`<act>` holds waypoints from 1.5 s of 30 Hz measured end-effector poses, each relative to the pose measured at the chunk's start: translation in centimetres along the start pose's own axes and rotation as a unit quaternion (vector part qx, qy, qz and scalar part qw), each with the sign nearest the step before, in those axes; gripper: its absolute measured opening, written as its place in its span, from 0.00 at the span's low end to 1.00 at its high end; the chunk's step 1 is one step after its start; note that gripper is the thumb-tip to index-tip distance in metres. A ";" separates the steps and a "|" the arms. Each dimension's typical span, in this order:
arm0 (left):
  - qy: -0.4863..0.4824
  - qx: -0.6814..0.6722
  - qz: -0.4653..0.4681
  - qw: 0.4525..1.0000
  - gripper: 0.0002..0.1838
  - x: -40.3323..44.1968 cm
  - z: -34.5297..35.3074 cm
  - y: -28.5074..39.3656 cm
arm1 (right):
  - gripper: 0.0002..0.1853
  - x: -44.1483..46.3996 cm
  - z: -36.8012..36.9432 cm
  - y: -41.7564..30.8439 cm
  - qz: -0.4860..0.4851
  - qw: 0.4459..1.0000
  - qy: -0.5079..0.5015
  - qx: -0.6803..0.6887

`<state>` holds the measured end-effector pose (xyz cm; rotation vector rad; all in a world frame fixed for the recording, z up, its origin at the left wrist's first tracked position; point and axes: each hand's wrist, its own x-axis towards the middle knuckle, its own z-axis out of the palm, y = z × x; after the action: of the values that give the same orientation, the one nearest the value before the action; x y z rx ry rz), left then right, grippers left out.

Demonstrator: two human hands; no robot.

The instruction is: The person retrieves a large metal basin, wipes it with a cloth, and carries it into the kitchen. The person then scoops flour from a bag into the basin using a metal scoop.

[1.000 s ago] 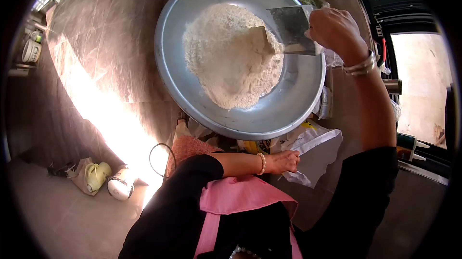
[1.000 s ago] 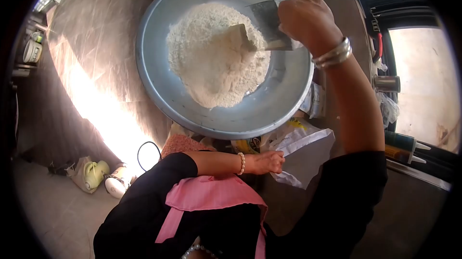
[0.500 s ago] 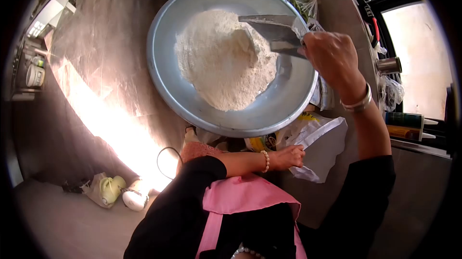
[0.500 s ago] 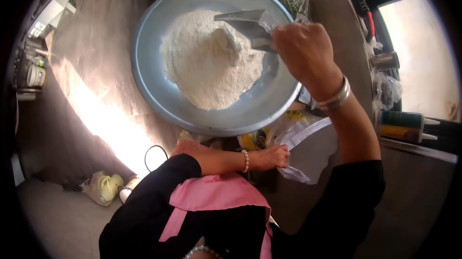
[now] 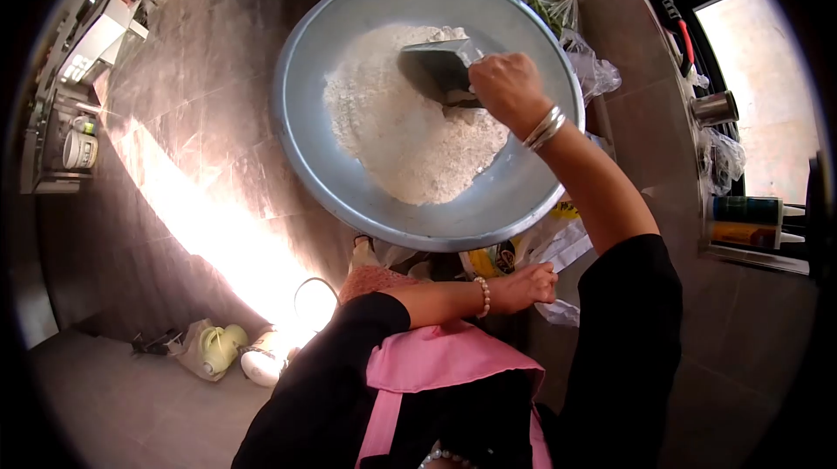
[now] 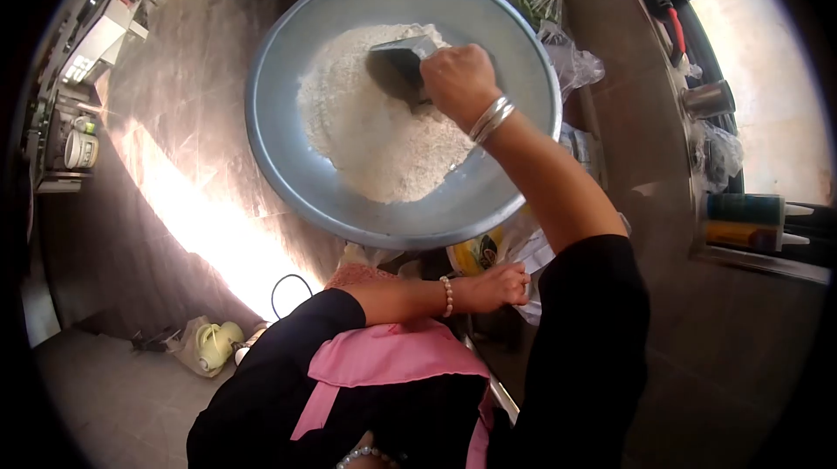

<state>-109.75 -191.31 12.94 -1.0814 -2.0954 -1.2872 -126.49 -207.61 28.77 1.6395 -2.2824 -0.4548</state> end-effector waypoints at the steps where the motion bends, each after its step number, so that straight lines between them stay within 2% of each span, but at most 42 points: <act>1: -0.018 0.013 -0.001 1.000 0.05 0.1 -0.2 0.1 | 0.05 -0.3 -0.6 0.4 0.000 1.000 -0.001 0.001; 2: -0.034 0.029 0.000 0.999 0.05 0.4 -0.6 -0.3 | 0.05 -0.5 -1.4 1.2 -0.003 1.000 -0.001 -0.002; 4: -0.027 0.041 -0.007 0.999 0.04 0.0 -0.2 -0.5 | 0.07 -2.9 -6.3 3.1 -0.031 0.985 0.098 0.135; 6: -0.028 0.049 -0.004 0.998 0.04 0.2 -0.4 -0.3 | 0.09 -3.7 -10.0 3.4 0.072 0.994 0.018 0.076; 7: -0.032 0.050 0.005 0.998 0.04 0.7 -0.9 -0.2 | 0.10 -3.9 -10.2 3.2 0.078 0.996 0.022 0.032; 10: -0.039 0.040 0.024 0.998 0.03 0.7 -0.4 0.5 | 0.10 -4.9 -8.0 2.9 0.035 0.998 0.041 0.017; 12: -0.036 0.047 0.020 0.998 0.03 1.6 -0.2 0.2 | 0.09 -5.6 -7.8 2.8 0.062 0.998 0.026 0.008; 15: -0.047 0.055 -0.001 0.997 0.03 1.2 -0.9 0.3 | 0.10 -6.7 -7.0 2.7 0.085 0.996 0.024 0.030; 17: -0.012 0.051 -0.002 0.999 0.03 1.7 -0.4 0.4 | 0.13 -7.2 -7.5 3.2 0.162 0.981 -0.025 0.100; 18: -0.013 0.048 -0.006 0.999 0.03 1.9 -0.2 0.4 | 0.14 -7.6 -7.6 3.5 0.201 0.969 -0.052 0.137; 19: -0.019 0.043 -0.008 0.999 0.03 1.9 -0.3 0.4 | 0.17 -8.4 -6.7 4.1 0.219 0.957 -0.031 0.189; 22: -0.027 0.016 -0.008 0.999 0.01 2.0 -0.3 0.3 | 0.20 -10.8 -3.9 5.8 0.309 0.881 -0.080 0.349; 23: -0.022 0.009 -0.013 1.000 0.01 2.1 0.1 0.2 | 0.22 -11.9 -2.9 6.4 0.344 0.811 -0.109 0.461; 25: -0.048 0.024 -0.035 0.998 0.03 2.1 0.2 0.6 | 0.22 -14.7 -1.8 6.8 0.346 0.728 -0.088 0.585; 27: 0.025 0.020 -0.011 0.999 0.03 2.1 0.2 0.7 | 0.21 -18.4 -1.8 6.7 0.375 0.638 -0.064 0.670; 28: 0.013 0.026 -0.050 0.998 0.03 2.1 0.1 0.9 | 0.21 -21.2 -2.4 7.0 0.375 0.620 -0.060 0.687; 29: -0.080 0.039 -0.028 0.996 0.03 2.5 -0.6 0.9 | 0.21 -23.9 -3.1 7.2 0.374 0.602 -0.053 0.704; 30: -0.096 0.047 -0.041 0.993 0.04 2.5 -0.8 1.0 | 0.20 -26.3 -3.3 7.4 0.367 0.586 -0.042 0.721; 35: -0.096 0.059 -0.034 0.993 0.06 2.8 -1.0 0.4 | 0.18 -40.3 -4.1 8.8 0.458 0.572 -0.061 0.678; 36: -0.099 0.059 -0.042 0.992 0.07 2.8 -0.9 0.1 | 0.18 -42.2 -5.0 9.0 0.515 0.568 -0.090 0.635; 38: -0.106 0.060 -0.059 0.991 0.09 2.8 -0.9 -0.4 | 0.18 -46.3 -3.8 9.9 0.538 0.546 -0.129 0.630; 41: -0.123 0.075 -0.059 0.988 0.09 3.1 -0.9 -0.1 | 0.17 -47.6 -3.6 10.3 0.581 0.594 -0.227 0.508; 44: -0.133 0.085 -0.053 0.986 0.09 4.4 -0.6 0.5 | 0.17 -47.8 1.8 8.8 0.452 0.812 -0.221 0.295; 45: -0.132 0.084 -0.046 0.987 0.10 5.2 -0.3 0.7 | 0.15 -46.2 2.9 8.6 0.443 0.801 -0.285 0.284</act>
<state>-112.27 -189.41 17.12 -1.1435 -2.4256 -1.0319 -120.78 -160.86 27.29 0.3674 -3.5263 0.0050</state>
